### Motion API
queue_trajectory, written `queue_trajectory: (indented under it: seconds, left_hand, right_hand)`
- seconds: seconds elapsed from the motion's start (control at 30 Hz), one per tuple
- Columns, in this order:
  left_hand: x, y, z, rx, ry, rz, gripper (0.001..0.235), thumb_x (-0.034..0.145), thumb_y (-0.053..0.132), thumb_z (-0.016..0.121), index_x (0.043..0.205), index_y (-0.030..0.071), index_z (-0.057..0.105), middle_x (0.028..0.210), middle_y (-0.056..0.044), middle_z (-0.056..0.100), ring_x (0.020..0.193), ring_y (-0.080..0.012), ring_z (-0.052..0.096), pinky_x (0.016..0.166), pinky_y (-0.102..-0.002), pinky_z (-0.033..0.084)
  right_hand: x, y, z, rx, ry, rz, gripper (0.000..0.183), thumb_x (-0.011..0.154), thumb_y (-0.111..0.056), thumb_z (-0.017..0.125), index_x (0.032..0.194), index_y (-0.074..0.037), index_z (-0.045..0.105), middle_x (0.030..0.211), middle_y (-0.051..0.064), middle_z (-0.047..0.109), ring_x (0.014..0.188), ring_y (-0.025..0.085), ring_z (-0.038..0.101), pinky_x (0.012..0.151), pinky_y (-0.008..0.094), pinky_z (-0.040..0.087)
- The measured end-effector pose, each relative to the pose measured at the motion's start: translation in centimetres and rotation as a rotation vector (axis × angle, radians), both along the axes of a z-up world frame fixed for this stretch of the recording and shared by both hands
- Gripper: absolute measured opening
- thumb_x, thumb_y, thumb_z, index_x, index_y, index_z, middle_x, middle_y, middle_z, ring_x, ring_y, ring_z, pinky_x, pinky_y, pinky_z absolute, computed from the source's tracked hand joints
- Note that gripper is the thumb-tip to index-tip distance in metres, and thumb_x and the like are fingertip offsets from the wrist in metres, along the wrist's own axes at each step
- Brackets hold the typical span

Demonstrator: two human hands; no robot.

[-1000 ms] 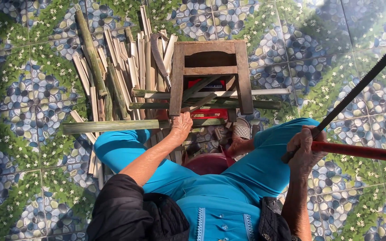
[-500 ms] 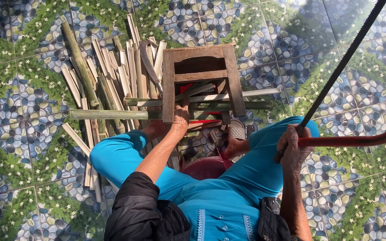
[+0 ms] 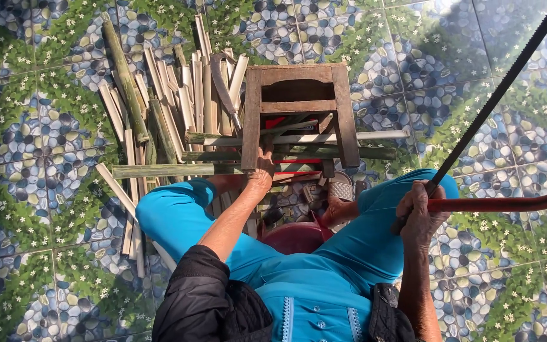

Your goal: The person uses a red bow saw to cut a green bamboo stick into smaller pieces. They then assemble the cut pieces into a small rectangular frame structure, fitting the pieces together by hand.

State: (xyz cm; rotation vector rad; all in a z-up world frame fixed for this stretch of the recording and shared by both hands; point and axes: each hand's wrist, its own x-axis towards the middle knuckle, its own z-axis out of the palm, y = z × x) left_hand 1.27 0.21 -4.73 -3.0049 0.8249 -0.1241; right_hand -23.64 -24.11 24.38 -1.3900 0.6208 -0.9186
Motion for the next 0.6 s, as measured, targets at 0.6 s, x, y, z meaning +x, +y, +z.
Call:
queue_trajectory:
  seconds: [0.6]
  left_hand:
    - [0.0,2.6,9.0,-0.004,-0.213,-0.274,0.017,0.083,0.016,0.067,0.094,0.007,0.075,0.114,-0.011,0.066,0.104,-0.0305,0.06,0.077,-0.048,0.045]
  right_hand:
    - [-0.5,-0.4,-0.3,0.019,0.012,0.043,0.002,0.109,-0.007,0.06,0.109,-0.005,0.062,0.059,0.006,0.051,0.044,0.015,0.055,0.044,0.024,0.047]
